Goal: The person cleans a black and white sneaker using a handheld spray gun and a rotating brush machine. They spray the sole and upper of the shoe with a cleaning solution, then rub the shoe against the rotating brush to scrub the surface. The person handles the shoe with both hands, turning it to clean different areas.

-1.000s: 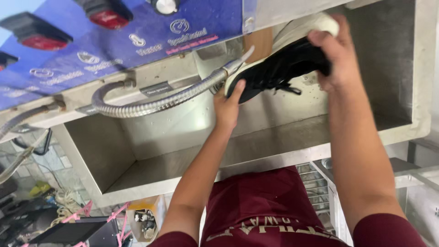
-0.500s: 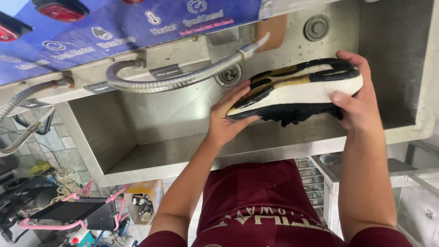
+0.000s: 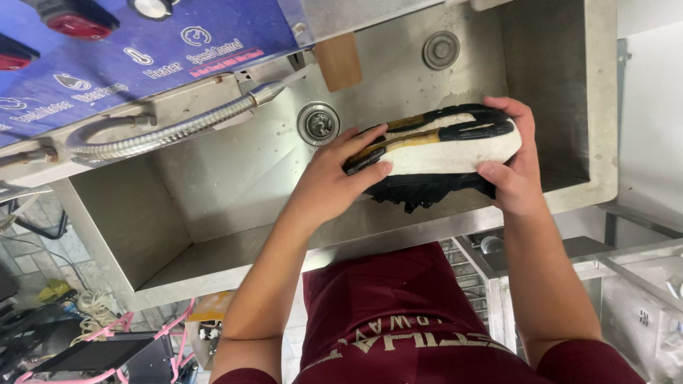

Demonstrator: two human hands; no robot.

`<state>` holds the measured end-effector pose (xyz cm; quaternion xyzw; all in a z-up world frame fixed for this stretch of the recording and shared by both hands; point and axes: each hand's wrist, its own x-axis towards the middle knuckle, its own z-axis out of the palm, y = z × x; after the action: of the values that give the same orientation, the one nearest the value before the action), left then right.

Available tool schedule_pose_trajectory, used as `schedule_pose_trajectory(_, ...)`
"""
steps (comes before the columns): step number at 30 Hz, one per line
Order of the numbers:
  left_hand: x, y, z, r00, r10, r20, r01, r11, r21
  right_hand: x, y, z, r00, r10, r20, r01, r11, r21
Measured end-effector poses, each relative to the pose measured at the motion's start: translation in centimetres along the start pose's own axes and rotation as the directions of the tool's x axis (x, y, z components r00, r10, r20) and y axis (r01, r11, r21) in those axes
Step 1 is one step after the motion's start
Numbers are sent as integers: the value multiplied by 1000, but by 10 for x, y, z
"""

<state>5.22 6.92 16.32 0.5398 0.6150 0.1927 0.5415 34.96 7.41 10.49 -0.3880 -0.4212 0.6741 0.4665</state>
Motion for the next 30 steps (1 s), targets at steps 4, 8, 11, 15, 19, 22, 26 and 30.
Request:
schedule_pose_trajectory(4, 7, 0, 12, 1000, 21, 18, -19, 993, -115, 5, -5, -10, 1000, 12, 4, -12, 1000, 28)
schedule_pose_trajectory(8, 20, -5, 19, 991, 63, 117, -32, 967, -252, 24, -7, -14, 992, 70, 103, -99, 946, 310)
schedule_pose_trajectory(11, 28, -18, 28, 983, 91, 158, -24, 924, -383, 37, 0, -19, 971, 113, 212, -213, 814, 540)
schedule_pose_trajectory(15, 40, -45, 37, 990, 39, 135, 30, 879, -476, 48, 49, -2, 989, -48, 137, -40, 819, 573)
schedule_pose_trajectory(19, 53, -77, 38, 999, -41, 23, 46, 761, -647, 61, 91, -11, 947, -137, 291, -74, 786, 614)
schedule_pose_trajectory(22, 60, -97, 47, 994, -108, 0, 74, 683, -727, 69, 125, -18, 979, 36, 201, -133, 860, 492)
schedule_pose_trajectory(26, 76, -113, 48, 993, -121, 4, 75, 589, -804, 95, 136, -11, 984, 180, -2, -161, 888, 431)
schedule_pose_trajectory(30, 96, -123, 38, 980, -195, 36, 133, 516, -846, 120, 118, 23, 973, 201, -113, -128, 879, 460)
